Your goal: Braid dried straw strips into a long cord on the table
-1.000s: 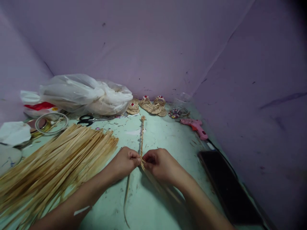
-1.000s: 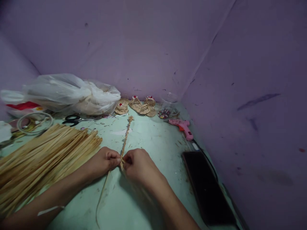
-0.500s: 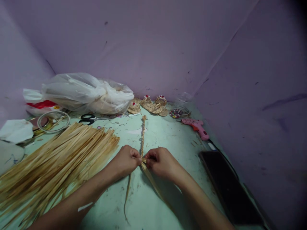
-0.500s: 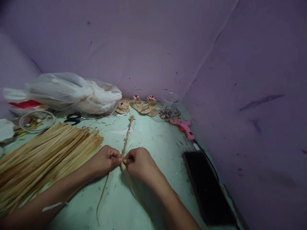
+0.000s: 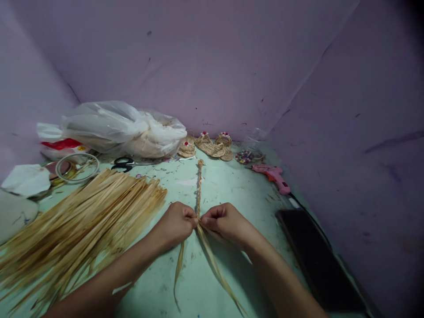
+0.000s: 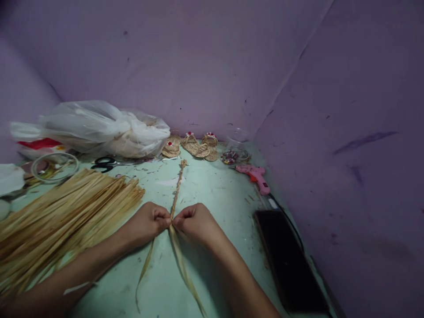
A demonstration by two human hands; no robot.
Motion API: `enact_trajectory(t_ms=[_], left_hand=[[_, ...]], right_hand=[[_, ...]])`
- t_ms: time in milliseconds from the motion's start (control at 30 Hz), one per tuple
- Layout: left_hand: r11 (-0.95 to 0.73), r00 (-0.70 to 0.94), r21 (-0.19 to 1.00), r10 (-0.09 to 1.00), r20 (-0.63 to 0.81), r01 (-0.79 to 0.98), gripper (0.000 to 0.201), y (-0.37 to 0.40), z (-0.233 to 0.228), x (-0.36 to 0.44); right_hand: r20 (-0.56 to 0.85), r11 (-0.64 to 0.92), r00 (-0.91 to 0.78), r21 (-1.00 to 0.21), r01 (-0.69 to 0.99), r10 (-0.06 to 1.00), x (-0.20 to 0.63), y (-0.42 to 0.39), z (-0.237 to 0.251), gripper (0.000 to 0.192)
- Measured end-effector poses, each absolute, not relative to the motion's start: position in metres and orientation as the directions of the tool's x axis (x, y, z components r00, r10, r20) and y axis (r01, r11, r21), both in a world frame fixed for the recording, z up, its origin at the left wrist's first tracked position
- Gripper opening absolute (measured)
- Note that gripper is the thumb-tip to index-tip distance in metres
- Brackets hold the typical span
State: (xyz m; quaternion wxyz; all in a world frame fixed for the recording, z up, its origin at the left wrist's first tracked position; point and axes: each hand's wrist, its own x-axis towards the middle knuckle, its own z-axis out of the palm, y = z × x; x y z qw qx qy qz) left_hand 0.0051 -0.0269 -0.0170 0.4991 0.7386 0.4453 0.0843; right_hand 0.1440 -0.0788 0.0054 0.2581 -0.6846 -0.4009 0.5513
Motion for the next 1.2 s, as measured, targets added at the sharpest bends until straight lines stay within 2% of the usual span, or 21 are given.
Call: enact_trajectory(t_ms=[133, 367, 533, 633, 767, 933, 1200], left_hand=[[-0.125, 0.587, 0.804, 0.749, -0.308, 0.581, 0.017, -0.027, -0.017, 0.006], [-0.117, 0.584, 0.808, 0.751, -0.308, 0.577, 0.018, -0.028, -0.021, 0.006], [-0.097, 0.568, 0.808, 0.759, -0.318, 0.581, 0.017, -0.028, -0.019, 0.006], [-0.103, 0.569, 0.811, 0.762, -0.308, 0.577, 0.016, -0.028, -0.017, 0.006], [-0.103, 0.574, 0.810, 0.757, -0.312, 0.577, 0.016, -0.028, -0.018, 0.006], [-0.098, 0.562, 0.804, 0.764, -0.317, 0.587, 0.015, -0.029, -0.019, 0.007], [-0.104, 0.571, 0.819, 0.766, -0.296, 0.565, 0.016, -0.029, -0.023, 0.006]], right_hand=[[-0.561, -0.568, 0.117, -0.773, 0.283, 0.820, 0.141, -0.078, 0.000, 0.008], [-0.499, -0.504, 0.135, -0.745, 0.437, 0.856, 0.140, -0.081, -0.006, 0.015], [-0.323, -0.319, 0.119, -0.686, 0.653, 0.939, 0.135, -0.083, 0.005, 0.017], [-0.268, -0.304, 0.167, -0.626, 0.719, 0.949, 0.132, -0.083, 0.008, 0.017], [-0.273, -0.341, 0.214, -0.619, 0.707, 0.938, 0.132, -0.083, 0.003, 0.013], [-0.301, -0.340, 0.172, -0.697, 0.631, 0.938, 0.136, -0.081, -0.009, 0.010], [-0.286, -0.315, 0.145, -0.751, 0.581, 0.947, 0.137, -0.080, -0.010, 0.012]])
